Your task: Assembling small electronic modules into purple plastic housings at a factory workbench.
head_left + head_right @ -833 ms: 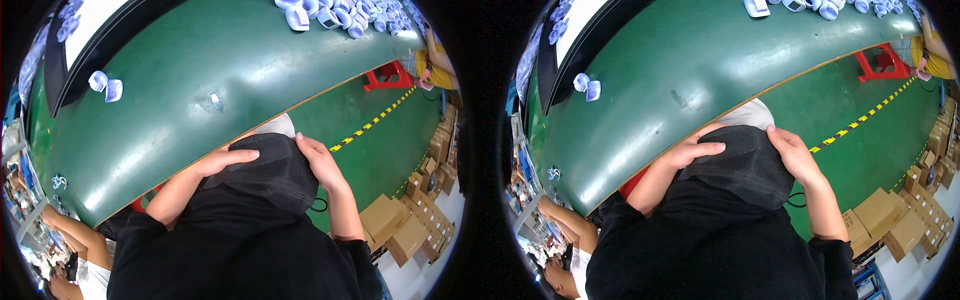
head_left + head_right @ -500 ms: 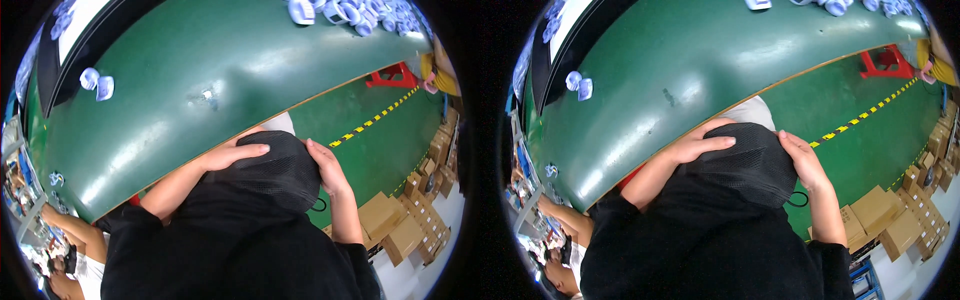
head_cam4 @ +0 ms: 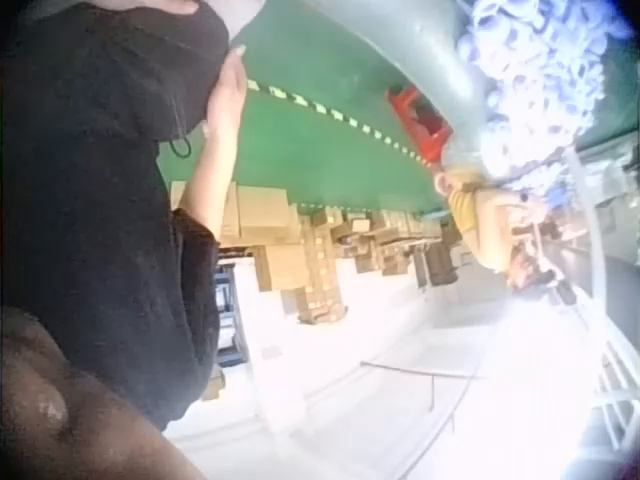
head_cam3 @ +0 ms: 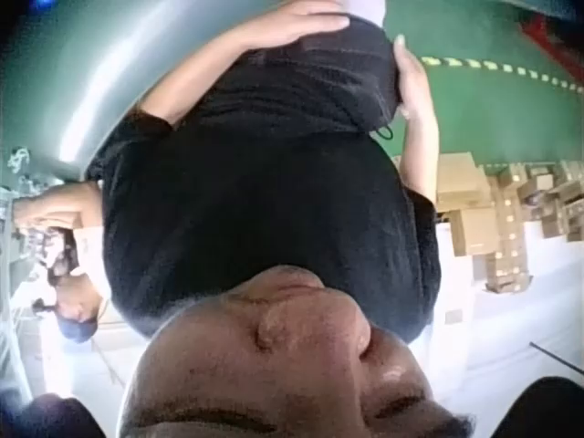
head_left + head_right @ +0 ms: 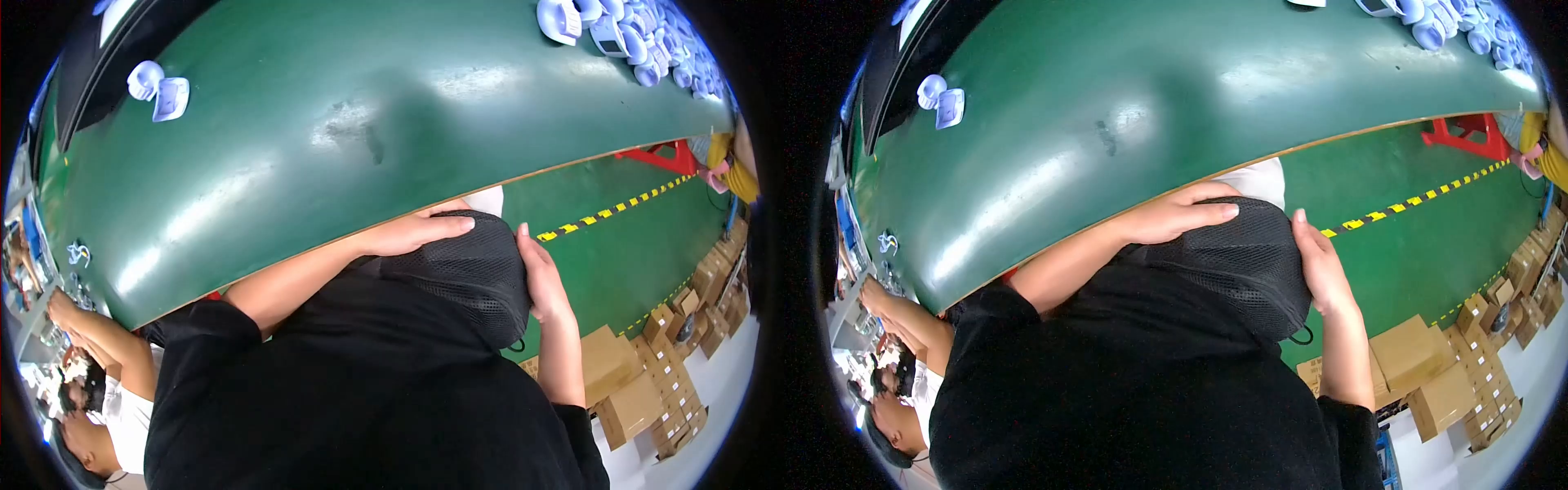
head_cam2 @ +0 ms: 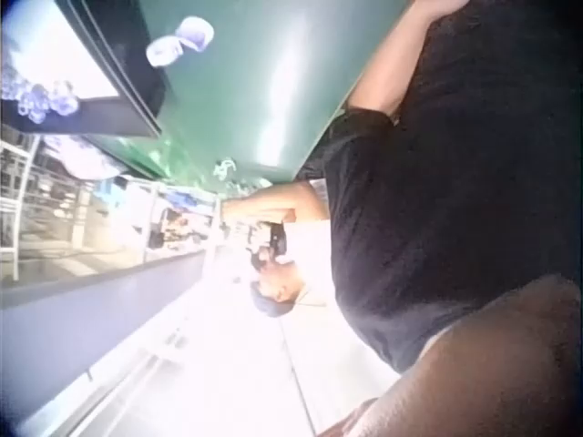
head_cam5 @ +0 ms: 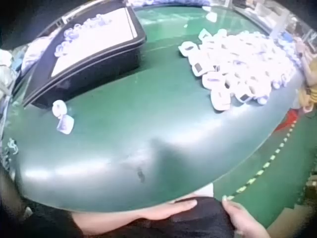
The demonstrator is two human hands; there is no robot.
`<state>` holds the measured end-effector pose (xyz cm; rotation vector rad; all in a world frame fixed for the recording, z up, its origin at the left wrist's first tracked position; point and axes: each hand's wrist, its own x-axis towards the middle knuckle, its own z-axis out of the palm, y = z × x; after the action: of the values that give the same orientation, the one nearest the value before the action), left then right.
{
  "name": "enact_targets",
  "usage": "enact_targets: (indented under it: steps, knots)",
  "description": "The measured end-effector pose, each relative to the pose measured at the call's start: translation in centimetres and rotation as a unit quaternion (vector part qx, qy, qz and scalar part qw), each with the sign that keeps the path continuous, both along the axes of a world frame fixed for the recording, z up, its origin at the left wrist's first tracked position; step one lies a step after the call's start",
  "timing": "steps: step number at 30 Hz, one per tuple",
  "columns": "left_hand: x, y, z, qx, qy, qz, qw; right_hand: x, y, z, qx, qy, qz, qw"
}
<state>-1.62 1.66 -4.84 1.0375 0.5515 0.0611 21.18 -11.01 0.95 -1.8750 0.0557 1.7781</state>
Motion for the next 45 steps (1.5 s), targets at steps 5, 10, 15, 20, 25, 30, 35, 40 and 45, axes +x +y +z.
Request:
enact_targets:
  steps: [5,10,15,20,25,30,35,40,45]
  knots:
    - [-1.1,2.8,2.0,0.071,0.044,-0.094,0.992,-1.7,2.4,1.7,0.019,-0.132,0.139,0.981]
    - [-2.0,2.3,-0.5,0.134,0.012,-0.101,0.986,-2.0,2.8,1.4,0.032,-0.209,0.229,0.95]
    - [-2.4,2.2,-1.8,0.079,-0.018,-0.084,0.993,-2.3,3.3,1.7,0.021,-0.229,0.262,0.937]
    - [-1.8,2.8,-0.9,0.091,-0.065,-0.087,0.99,-2.3,2.9,1.9,0.039,-0.24,0.259,0.935]
    - [-1.8,3.0,-0.6,0.096,-0.019,-0.118,0.988,-2.4,2.9,1.6,0.039,-0.251,0.256,0.933]
    - [-1.5,2.4,-0.9,0.146,-0.03,-0.081,0.986,-2.3,2.8,1.3,0.024,-0.236,0.259,0.936]
    - [-1.5,2.0,-0.7,0.136,0.04,-0.031,0.989,-2.1,3.0,0.7,0.022,-0.231,0.234,0.944]
    - [-1.6,1.6,-1.4,0.106,0.013,0.001,0.994,-2.1,3.2,0.4,-0.001,-0.231,0.267,0.935]
    - [-1.6,1.4,-1.8,0.089,0.02,0.009,0.996,-2.1,2.9,-0.7,0.006,-0.238,0.248,0.939]
